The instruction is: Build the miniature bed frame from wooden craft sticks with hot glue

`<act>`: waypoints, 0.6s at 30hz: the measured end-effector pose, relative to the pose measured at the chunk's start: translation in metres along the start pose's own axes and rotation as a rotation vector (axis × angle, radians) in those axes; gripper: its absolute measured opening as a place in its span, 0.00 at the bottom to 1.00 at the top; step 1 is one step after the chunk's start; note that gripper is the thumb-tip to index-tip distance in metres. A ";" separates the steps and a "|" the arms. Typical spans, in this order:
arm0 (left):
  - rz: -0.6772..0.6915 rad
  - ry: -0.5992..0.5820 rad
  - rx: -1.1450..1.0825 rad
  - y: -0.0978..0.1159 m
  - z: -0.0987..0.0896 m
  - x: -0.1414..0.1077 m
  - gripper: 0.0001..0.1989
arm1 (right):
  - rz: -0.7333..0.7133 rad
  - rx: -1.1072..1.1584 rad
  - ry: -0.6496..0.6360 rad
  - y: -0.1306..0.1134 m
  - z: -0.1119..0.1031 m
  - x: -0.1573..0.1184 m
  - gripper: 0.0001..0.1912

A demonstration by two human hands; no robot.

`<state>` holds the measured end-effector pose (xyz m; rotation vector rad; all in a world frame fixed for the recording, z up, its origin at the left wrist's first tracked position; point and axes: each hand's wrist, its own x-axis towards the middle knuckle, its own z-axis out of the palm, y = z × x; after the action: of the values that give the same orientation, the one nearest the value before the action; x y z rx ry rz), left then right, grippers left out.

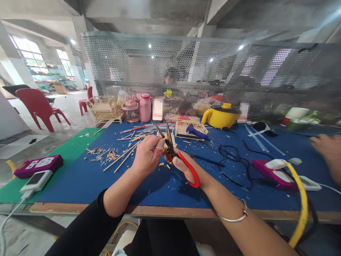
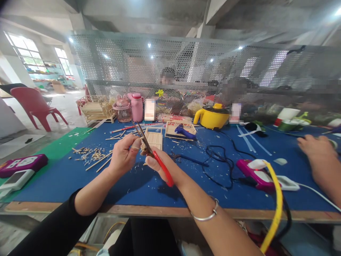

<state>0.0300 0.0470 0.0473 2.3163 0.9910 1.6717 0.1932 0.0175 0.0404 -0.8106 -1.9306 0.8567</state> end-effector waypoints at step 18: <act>0.078 -0.091 0.167 -0.007 -0.003 0.002 0.16 | 0.019 -0.252 -0.002 0.001 -0.003 0.000 0.27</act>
<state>0.0246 0.0521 0.0469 2.5431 1.0733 1.5489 0.1961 0.0185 0.0404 -0.9765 -2.0613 0.6323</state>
